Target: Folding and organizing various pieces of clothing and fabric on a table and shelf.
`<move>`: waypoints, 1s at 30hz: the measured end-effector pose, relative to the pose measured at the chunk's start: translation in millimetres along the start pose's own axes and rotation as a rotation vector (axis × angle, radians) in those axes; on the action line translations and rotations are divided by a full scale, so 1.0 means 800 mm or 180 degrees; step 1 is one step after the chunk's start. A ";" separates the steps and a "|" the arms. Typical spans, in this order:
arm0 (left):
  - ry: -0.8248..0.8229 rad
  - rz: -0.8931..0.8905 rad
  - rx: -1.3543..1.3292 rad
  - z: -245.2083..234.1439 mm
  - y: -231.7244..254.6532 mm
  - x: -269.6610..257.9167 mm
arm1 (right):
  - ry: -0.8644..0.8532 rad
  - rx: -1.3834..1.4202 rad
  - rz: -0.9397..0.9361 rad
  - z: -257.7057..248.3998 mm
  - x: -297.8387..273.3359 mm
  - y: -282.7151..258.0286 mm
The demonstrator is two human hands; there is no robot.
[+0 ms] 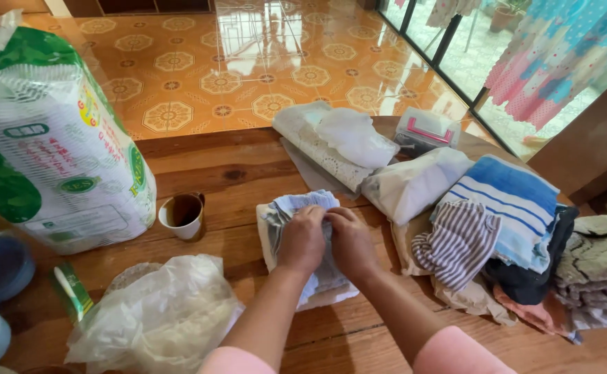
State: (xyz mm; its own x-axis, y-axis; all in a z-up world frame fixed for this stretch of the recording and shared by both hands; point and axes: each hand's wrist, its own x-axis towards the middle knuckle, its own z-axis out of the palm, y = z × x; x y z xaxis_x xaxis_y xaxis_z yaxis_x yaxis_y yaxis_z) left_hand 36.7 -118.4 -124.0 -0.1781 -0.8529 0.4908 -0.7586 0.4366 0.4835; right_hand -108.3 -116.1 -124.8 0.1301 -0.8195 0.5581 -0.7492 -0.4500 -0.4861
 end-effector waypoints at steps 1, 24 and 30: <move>-0.0038 -0.0025 0.0272 0.007 -0.006 -0.004 | -0.0186 -0.0020 -0.0243 0.003 0.004 -0.007; -0.0717 -0.0381 0.1860 0.018 0.093 0.022 | -0.0758 0.0277 0.1064 -0.200 -0.042 0.068; -0.0632 0.1208 0.0198 0.102 0.299 0.050 | 0.1455 -0.1574 0.0523 -0.421 -0.092 0.229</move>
